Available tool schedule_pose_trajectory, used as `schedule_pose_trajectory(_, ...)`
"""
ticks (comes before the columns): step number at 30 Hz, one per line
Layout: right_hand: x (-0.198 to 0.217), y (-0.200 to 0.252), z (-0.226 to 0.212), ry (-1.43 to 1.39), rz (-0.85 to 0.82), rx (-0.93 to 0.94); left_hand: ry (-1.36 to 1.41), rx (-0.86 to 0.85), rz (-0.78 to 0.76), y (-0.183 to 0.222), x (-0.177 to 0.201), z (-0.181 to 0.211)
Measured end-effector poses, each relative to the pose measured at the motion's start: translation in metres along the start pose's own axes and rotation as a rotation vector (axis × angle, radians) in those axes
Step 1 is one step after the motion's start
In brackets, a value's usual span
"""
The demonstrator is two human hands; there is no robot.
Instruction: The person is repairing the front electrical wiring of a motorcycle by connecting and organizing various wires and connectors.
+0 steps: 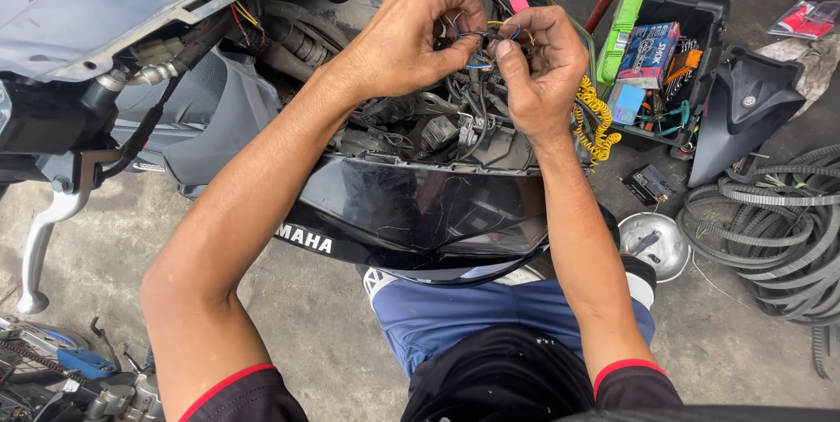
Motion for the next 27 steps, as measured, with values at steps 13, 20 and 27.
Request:
schedule_pose_trajectory(13,-0.002,0.0,-0.008,0.117,-0.019,0.0,-0.089,-0.08,0.003,0.0,-0.002,0.021)
schedule_pose_trajectory(20,-0.001,0.002,-0.001,0.085,-0.015,-0.015,-0.114,-0.057,0.042,0.0,0.001,0.024)
schedule_pose_trajectory(27,-0.005,0.0,0.001,0.055,-0.053,-0.03,-0.08,-0.065,0.066,0.001,0.003,0.021)
Point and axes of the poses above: each hand's wrist, its own y-axis away from the middle knuckle, its own x-axis out of the back of the hand, z = x × y, the point moved 10 cm from there along -y, towards the middle knuckle, and after that the axes turned 7 degrees about -z, right-handed, at the moved point
